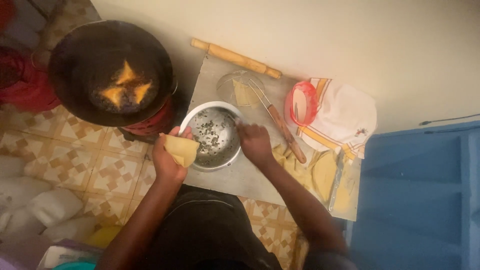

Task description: The person prepares samosas by filling triangular dough wrappers with a green mixture from a metal bowl and sealing them. They place the finished samosas on a table and use a slotted spoon to turn samosas frying in a pan of hot oil.

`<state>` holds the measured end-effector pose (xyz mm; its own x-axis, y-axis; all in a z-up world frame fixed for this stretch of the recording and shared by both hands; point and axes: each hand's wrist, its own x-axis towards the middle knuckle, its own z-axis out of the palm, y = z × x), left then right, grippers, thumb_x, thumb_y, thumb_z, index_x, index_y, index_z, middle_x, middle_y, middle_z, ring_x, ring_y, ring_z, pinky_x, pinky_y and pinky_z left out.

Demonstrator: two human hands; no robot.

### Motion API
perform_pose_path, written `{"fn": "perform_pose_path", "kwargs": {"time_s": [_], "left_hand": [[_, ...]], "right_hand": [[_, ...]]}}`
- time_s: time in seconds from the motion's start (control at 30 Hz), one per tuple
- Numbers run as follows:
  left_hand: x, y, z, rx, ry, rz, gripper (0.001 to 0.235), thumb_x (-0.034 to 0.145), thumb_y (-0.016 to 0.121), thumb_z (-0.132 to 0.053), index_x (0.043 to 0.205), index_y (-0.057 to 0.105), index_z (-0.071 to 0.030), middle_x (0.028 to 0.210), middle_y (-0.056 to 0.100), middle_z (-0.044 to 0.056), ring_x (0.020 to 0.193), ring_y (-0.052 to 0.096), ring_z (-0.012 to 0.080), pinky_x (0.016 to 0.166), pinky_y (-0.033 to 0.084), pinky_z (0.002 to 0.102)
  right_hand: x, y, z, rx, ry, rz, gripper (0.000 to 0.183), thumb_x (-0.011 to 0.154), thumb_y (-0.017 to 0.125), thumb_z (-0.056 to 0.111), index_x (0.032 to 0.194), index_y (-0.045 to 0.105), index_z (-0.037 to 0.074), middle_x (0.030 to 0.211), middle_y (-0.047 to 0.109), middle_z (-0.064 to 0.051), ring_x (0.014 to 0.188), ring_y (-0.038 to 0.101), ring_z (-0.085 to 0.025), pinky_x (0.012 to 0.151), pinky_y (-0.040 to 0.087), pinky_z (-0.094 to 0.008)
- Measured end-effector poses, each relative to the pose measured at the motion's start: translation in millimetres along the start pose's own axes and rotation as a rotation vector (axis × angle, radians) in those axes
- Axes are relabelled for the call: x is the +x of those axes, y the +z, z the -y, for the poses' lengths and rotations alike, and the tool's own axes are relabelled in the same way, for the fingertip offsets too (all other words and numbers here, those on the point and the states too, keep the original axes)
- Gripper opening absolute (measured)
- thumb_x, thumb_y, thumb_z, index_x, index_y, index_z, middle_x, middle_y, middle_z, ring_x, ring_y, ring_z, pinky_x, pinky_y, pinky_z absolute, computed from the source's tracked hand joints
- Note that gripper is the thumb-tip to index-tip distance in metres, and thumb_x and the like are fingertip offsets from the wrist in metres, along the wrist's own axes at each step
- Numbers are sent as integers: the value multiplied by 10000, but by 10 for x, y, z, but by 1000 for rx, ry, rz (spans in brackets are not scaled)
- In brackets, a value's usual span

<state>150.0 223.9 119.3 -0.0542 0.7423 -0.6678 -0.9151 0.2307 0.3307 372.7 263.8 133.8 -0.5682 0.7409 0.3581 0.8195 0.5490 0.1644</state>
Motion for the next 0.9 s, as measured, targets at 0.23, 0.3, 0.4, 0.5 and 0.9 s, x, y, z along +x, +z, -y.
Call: {"fn": "perform_pose_path", "kwargs": {"time_s": [0.23, 0.3, 0.4, 0.5, 0.9], "left_hand": [[-129, 88, -24, 24, 13, -26, 493, 858, 420, -412, 1156, 528, -34, 1151, 560, 262, 987, 619, 287, 915, 480, 382], [-106, 86, -10, 78, 41, -4, 509, 857, 427, -429, 1152, 532, -28, 1140, 564, 262, 987, 620, 278, 906, 489, 369], [-169, 142, -15, 85, 46, 15, 504, 871, 432, -379, 1151, 518, 32, 1152, 545, 281, 1073, 578, 307, 965, 450, 383], [-335, 281, -50, 109, 19, 15, 509, 877, 422, -370, 1140, 507, 56, 1155, 542, 285, 1095, 561, 325, 970, 443, 395], [-260, 195, -117, 119, -19, 38, 544, 875, 411, -409, 1140, 495, 58, 1133, 544, 291, 1111, 550, 333, 983, 445, 396]], "right_hand": [[-690, 253, 399, 241, 173, 297, 129, 786, 515, 148, 742, 635, 124, 559, 546, -30, 482, 581, -242, 409, 400, -339], [-609, 385, 268, 289, 116, 36, 95, 785, 550, 122, 767, 623, 65, 628, 536, -118, 565, 550, -308, 485, 413, -415], [-499, 333, 193, 188, 104, 31, 124, 778, 556, 117, 873, 624, 74, 671, 542, -98, 585, 548, -276, 498, 418, -388], [-436, 247, 190, 41, 94, 36, 270, 768, 566, 109, 1032, 625, 88, 734, 551, -67, 615, 544, -230, 518, 427, -347], [-191, -213, 463, 674, 699, 377, 366, 888, 367, 291, 1077, 567, 50, 992, 563, -162, 918, 532, -337, 772, 396, -405]]}}
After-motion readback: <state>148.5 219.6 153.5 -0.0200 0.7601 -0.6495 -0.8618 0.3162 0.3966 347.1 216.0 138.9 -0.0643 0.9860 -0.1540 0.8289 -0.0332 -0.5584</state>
